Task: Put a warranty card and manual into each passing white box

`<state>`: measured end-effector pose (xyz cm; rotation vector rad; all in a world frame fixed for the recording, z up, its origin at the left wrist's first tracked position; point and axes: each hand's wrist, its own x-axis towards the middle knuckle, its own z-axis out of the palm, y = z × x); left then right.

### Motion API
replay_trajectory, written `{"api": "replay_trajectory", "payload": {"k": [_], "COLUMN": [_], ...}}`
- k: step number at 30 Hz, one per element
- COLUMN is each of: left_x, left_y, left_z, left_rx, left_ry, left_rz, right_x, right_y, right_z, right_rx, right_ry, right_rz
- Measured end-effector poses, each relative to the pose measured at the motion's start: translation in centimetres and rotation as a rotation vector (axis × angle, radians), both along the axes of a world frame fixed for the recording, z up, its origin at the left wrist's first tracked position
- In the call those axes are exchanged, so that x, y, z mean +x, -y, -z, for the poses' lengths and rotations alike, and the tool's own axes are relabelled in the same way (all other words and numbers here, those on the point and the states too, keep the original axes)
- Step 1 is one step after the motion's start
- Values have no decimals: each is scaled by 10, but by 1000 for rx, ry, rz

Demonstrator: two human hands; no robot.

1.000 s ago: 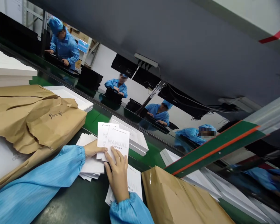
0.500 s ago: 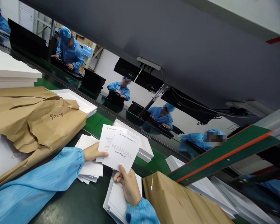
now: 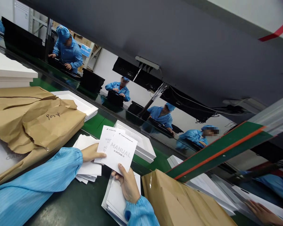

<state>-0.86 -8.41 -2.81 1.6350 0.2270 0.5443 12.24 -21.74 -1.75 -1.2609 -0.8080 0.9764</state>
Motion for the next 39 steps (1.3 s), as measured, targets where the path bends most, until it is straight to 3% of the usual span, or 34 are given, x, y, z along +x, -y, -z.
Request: {"api": "replay_trajectory", "payload": {"k": [10, 26, 39], "left_x": [1, -1, 2], "left_y": [-1, 2, 0], "left_z": [4, -4, 0], "left_rx": [-83, 19, 21], "left_ry": [1, -7, 10], "left_rz": [49, 5, 9], "right_x": [2, 2, 4], "right_y": [-2, -1, -2], "right_z": [6, 10, 10], "right_rx": [-3, -9, -6], "right_ry": [59, 122, 136], "right_rz": [5, 10, 7]}}
